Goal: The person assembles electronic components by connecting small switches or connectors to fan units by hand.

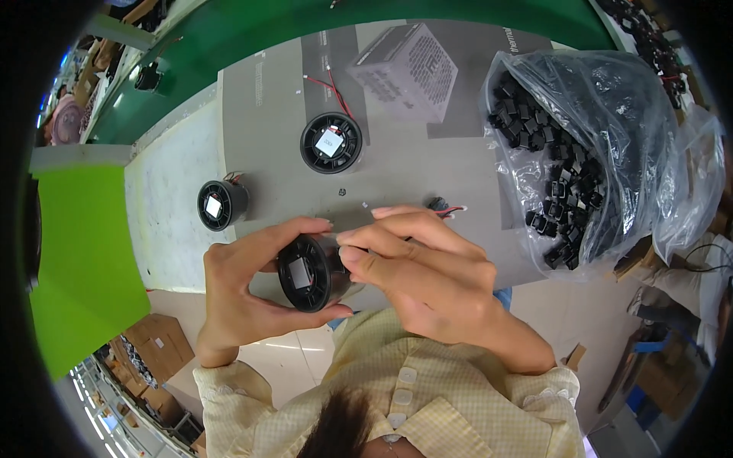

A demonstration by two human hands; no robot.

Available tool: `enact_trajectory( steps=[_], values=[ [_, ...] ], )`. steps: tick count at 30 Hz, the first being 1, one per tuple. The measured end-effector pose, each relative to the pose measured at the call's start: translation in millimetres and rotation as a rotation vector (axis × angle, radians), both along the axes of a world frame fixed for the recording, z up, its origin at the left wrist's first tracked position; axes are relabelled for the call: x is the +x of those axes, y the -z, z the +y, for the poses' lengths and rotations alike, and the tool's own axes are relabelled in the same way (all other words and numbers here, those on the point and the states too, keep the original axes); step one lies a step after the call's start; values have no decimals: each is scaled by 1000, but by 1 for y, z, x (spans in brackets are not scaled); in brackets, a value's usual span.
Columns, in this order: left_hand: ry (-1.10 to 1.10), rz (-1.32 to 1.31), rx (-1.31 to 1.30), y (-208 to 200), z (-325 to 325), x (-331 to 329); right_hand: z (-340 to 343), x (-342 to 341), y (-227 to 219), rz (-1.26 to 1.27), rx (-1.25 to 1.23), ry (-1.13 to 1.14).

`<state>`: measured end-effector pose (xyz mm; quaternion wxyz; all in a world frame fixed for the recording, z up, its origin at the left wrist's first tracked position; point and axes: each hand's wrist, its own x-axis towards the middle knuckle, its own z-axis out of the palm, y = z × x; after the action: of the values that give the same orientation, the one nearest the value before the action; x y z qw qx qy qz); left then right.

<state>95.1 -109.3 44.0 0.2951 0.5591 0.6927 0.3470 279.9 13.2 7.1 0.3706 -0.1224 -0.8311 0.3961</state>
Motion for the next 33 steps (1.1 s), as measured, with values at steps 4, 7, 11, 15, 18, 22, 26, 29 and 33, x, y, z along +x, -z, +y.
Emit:
enact_trajectory(
  steps=[4, 7, 11, 15, 18, 22, 26, 29, 33],
  values=[
    [17, 56, 37, -16, 14, -4, 12, -2, 0, 22, 45, -20],
    [-52, 142, 12, -39, 38, -23, 30, -5, -31, -28, 202, 130],
    [-273, 396, 134, -40, 89, -102, 54, 37, -28, -175, 194, 503],
    [-418, 703, -20, -5, 131, -238, 71, 65, -11, -564, 289, 675],
    [-455, 796, -148, 35, 150, -316, 83, 85, 7, -767, 302, 814],
    [-210, 564, -462, 32, 179, -358, 92, 92, 16, -745, 237, 825],
    [-46, 999, -142, 31, 235, -340, 96, 86, 15, -724, 246, 873],
    [124, 1107, 176, 60, 296, -326, 100, 82, 14, -734, 232, 900],
    [377, 1095, 252, 57, 354, -258, 98, 90, 13, -848, 252, 829]
  ],
)
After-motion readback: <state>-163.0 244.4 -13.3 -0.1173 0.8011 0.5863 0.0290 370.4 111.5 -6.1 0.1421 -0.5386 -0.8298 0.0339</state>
